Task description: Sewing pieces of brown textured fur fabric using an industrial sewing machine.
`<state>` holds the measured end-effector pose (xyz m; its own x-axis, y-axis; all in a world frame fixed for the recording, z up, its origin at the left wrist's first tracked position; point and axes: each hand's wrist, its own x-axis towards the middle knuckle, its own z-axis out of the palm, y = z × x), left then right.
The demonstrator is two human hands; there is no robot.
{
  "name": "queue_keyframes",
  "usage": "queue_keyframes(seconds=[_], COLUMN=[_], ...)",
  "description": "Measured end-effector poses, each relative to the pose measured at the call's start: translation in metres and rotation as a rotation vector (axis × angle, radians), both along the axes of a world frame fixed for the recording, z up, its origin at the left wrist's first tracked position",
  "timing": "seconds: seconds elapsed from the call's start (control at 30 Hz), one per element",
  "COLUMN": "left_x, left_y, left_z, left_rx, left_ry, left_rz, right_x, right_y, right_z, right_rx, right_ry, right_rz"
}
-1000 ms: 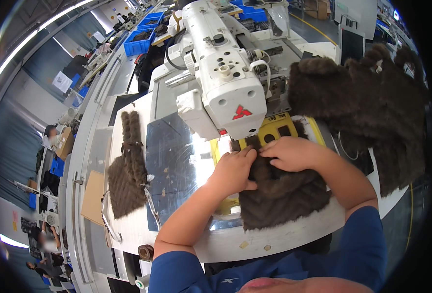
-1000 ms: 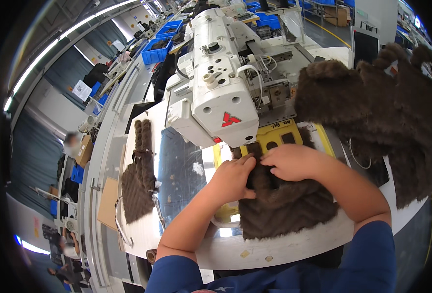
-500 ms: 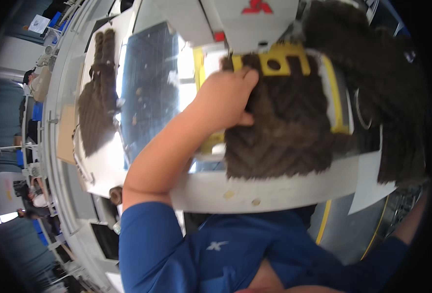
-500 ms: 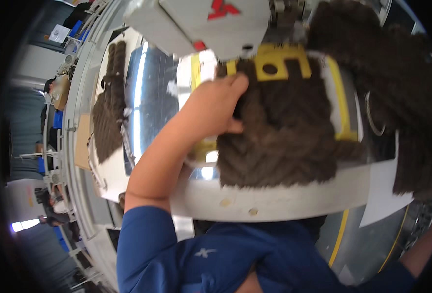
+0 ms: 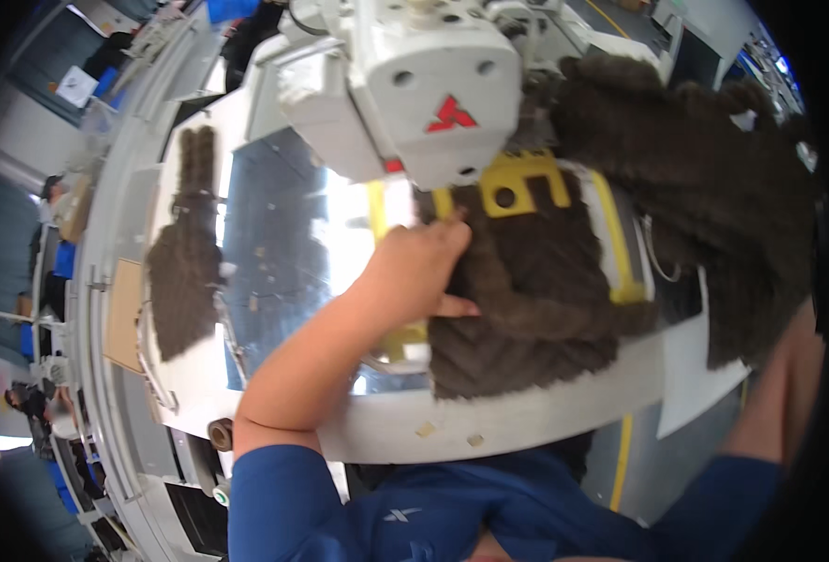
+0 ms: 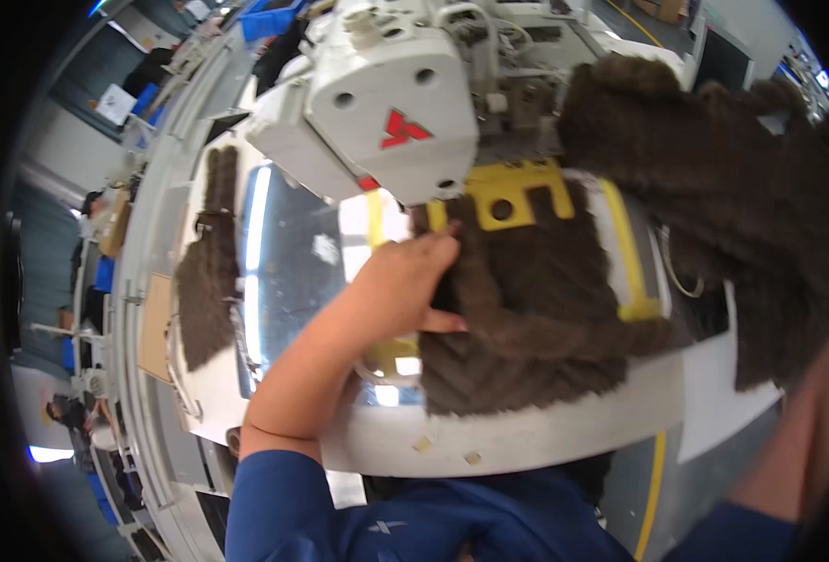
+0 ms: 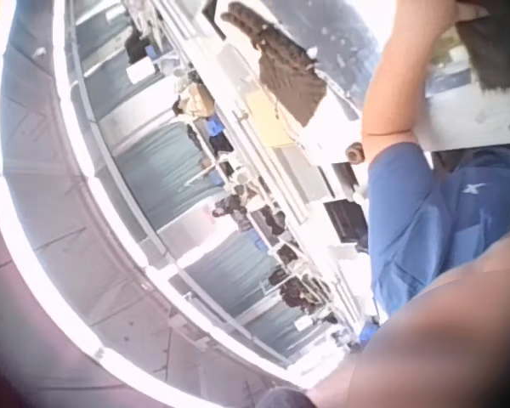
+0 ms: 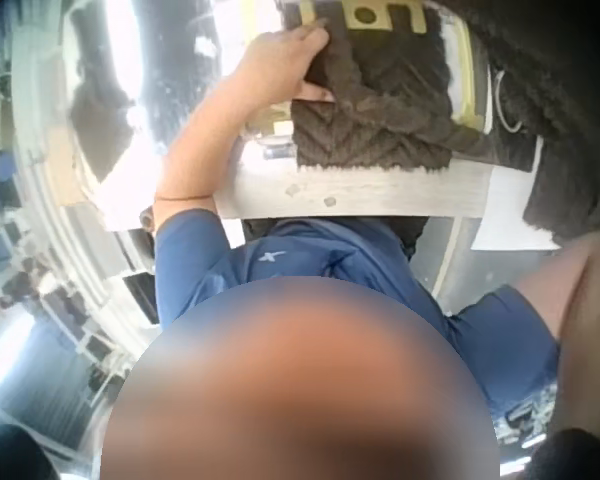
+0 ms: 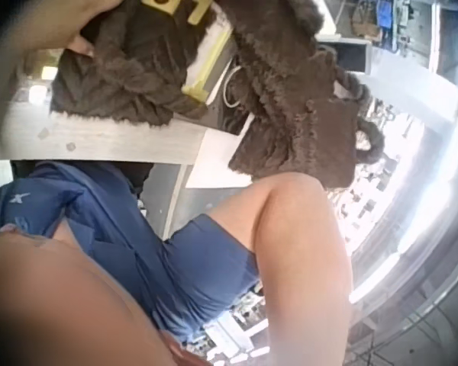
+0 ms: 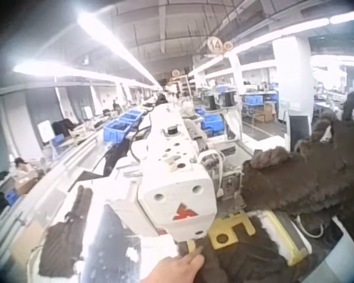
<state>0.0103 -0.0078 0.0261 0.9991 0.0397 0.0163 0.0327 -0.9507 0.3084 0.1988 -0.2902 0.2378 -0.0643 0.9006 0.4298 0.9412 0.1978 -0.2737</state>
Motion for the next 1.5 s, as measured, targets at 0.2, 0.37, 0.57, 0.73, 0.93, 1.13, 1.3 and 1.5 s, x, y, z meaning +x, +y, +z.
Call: queue_keyframes(seconds=[0.2, 0.37, 0.57, 0.73, 0.93, 1.13, 1.3, 1.5], left_x=[-0.013, -0.031, -0.031, -0.007, -0.006, -0.026, -0.022, -0.018], left_y=[0.002, -0.002, -0.033, -0.033, -0.052, -0.063, -0.065, -0.056], left_z=[0.023, 0.042, 0.051, 0.058, 0.043, 0.039, 0.044, 0.028], left_rx=[0.077, 0.27, -0.157, -0.636, -0.351, -0.17, -0.518, -0.646], left_ry=[0.079, 0.093, 0.23, 0.448, 0.093, -0.029, -0.221, -0.517], left_rz=[0.105, 0.106, -0.312, -0.407, -0.159, 0.075, -0.019, -0.022], right_x=[-0.005, -0.019, -0.029, -0.051, -0.043, -0.034, -0.035, -0.046], right_y=[0.006, 0.023, 0.003, 0.015, 0.024, 0.016, 0.024, 0.043], right_z=[0.03, -0.135, -0.187, -0.17, -0.159, -0.158, -0.16, -0.152], right_rx=[0.132, -0.555, -0.335, 0.242, 0.085, -0.106, -0.09, 0.088], right_ry=[0.306, 0.279, 0.004, -0.461, -0.087, 0.612, 0.631, 0.933], right_rz=[0.036, -0.115, -0.023, -0.008, -0.16, -0.131, -0.048, -0.025])
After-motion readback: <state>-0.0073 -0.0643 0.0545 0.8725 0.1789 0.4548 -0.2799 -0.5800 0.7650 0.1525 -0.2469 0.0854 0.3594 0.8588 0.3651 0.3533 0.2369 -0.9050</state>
